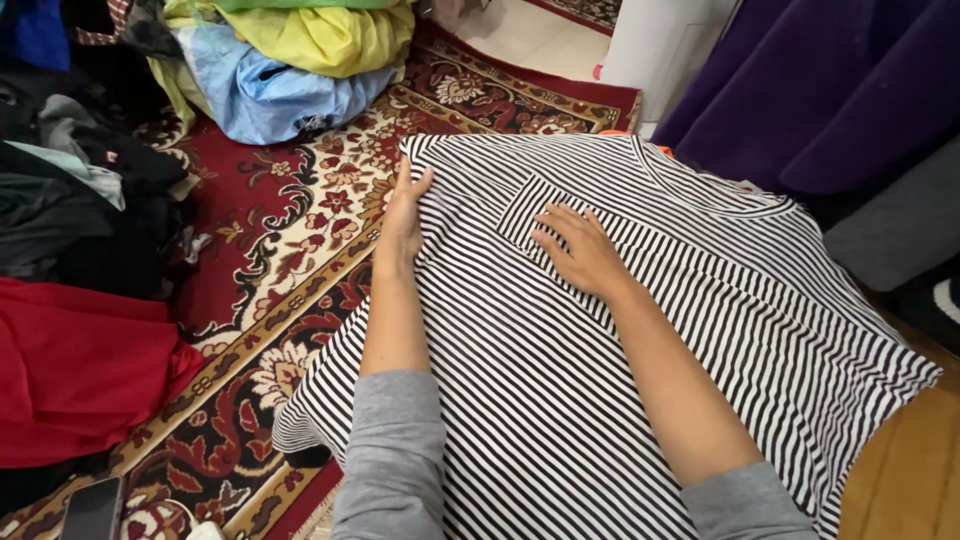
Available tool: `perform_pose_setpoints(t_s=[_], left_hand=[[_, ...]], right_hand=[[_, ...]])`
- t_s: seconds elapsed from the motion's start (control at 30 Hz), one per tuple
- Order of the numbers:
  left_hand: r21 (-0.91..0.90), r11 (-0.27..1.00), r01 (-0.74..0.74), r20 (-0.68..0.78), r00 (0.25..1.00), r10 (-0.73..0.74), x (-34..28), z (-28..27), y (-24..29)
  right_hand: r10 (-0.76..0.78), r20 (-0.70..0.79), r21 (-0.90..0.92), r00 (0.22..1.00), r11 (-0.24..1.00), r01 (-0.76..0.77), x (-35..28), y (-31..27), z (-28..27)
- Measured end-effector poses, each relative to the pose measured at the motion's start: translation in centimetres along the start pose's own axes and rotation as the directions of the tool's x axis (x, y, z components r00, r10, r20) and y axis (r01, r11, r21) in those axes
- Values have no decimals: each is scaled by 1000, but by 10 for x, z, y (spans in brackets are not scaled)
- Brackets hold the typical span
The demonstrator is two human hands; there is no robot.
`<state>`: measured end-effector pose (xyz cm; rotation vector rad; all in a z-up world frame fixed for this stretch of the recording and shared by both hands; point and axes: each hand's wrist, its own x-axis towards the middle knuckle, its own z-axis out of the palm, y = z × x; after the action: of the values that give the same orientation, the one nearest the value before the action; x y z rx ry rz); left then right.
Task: The person lays out a striped shirt and an orange t-shirt on a low wooden table. They use a hot glue gun to apply glue to the collar area of each shirt and press a small rectangular piece onto the glued area.
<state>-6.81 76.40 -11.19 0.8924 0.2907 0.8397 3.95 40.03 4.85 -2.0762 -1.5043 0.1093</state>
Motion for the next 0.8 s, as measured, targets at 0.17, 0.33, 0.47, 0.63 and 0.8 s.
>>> perform_pose_setpoints(t_s=[0.17, 0.33, 0.47, 0.63, 0.8], left_hand=[[52, 975, -216, -150, 964, 221, -64, 78, 49], [-233, 963, -137, -215, 973, 87, -49, 43, 43], [271, 929, 251, -112, 967, -229, -53, 25, 23], [673, 660, 333, -144, 935, -325, -92, 74, 45], [982, -191, 0, -47, 969, -243, 30, -71, -101]], right_hand=[[-2, -2, -3, 1000, 1000, 2, -3, -4, -3], [23, 3, 26, 1000, 999, -23, -3, -5, -4], [25, 10, 37, 1000, 999, -25, -4, -3, -4], [5, 16, 30, 1000, 1000, -6, -2, 1, -3], [-8, 5, 30, 1000, 1000, 7, -1, 3, -3]])
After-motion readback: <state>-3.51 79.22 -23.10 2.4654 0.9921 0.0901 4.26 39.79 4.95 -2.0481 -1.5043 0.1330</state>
